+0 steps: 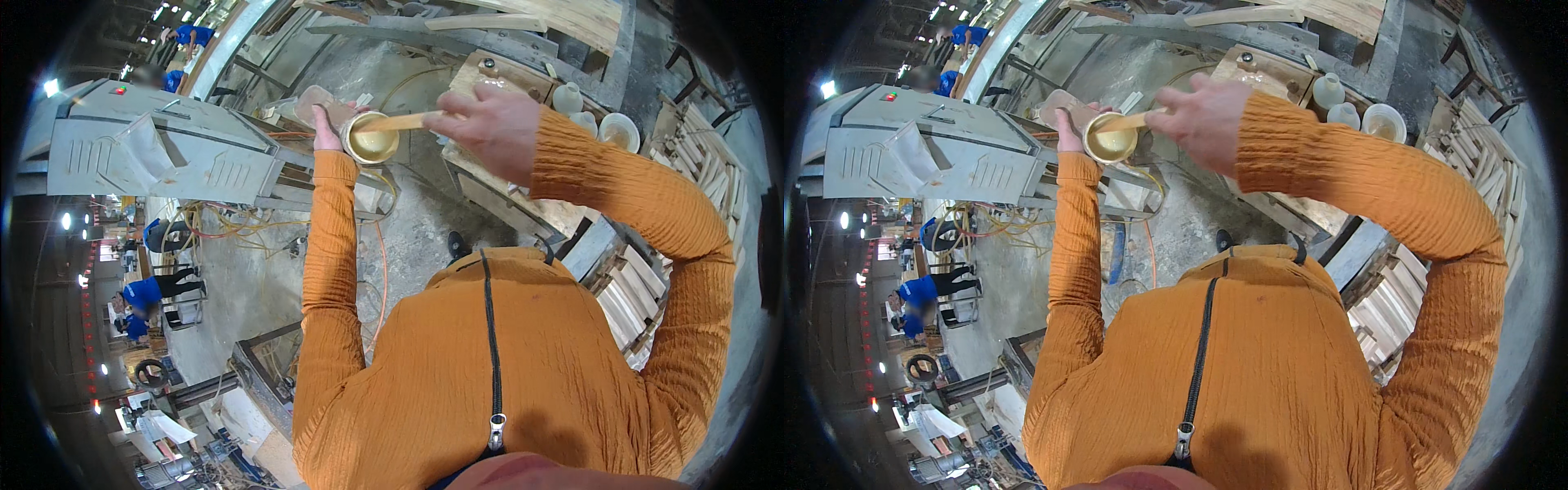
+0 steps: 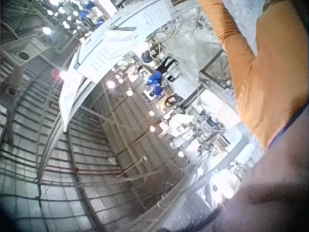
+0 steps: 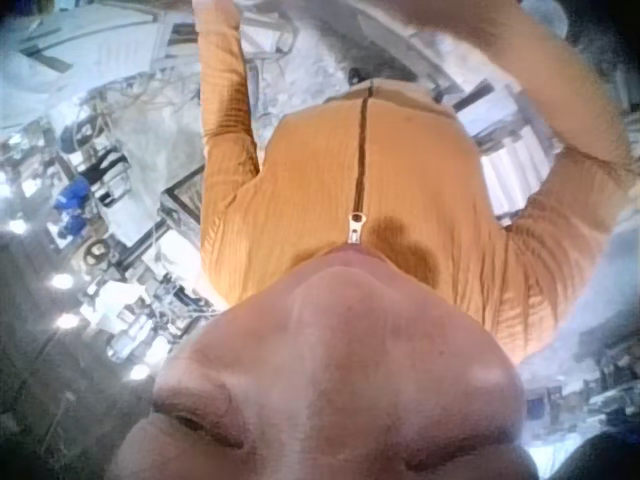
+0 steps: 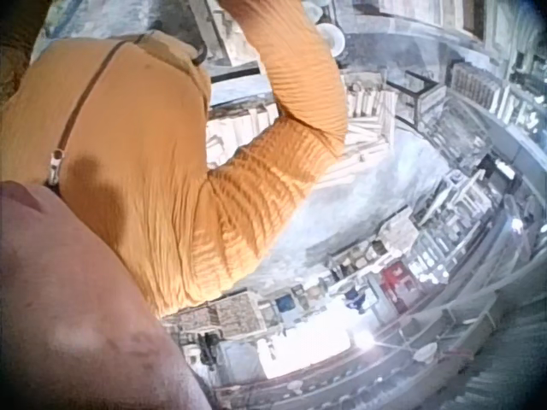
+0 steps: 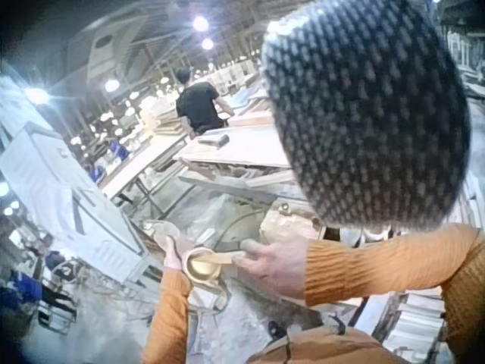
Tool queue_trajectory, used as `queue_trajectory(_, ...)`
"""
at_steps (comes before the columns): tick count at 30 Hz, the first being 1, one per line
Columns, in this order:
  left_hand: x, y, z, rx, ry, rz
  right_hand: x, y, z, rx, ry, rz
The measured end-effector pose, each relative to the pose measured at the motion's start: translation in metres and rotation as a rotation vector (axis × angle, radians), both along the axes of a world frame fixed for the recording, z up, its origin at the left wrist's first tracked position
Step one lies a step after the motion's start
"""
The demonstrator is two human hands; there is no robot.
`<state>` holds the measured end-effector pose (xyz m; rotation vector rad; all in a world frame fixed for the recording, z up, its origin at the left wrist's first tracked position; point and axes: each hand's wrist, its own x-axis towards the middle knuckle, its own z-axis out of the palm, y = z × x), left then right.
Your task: The person picks up a small cup containing a yellow substance and stirs it with a wooden stick. They then add liquid from two different bottles into the cup and continue stirring. Finally, they use a handheld drill to mix the contents of the cup thoroughly.
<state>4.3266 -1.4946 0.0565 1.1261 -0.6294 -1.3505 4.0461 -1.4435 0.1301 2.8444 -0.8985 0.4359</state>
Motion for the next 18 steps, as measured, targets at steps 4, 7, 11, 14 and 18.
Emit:
queue_trajectory(4,0.010,0.002,0.012,-0.011,-0.061,-0.015,0.016,0.011,0.019,0.129,0.033,0.036)
queue_trajectory(7,0.009,0.002,0.013,0.005,-0.075,-0.052,0.014,0.001,0.036,0.230,0.050,0.085)
queue_trajectory(11,-0.023,0.005,0.022,-0.029,-0.152,-0.026,0.019,-0.016,0.037,0.109,-0.044,0.181)
queue_trajectory(14,-0.027,0.004,0.015,-0.080,-0.261,0.032,0.023,-0.029,0.041,0.154,0.055,0.123)
queue_trajectory(18,-0.016,0.004,0.004,-0.319,-0.562,0.010,0.035,-0.028,0.052,0.238,0.166,0.066)
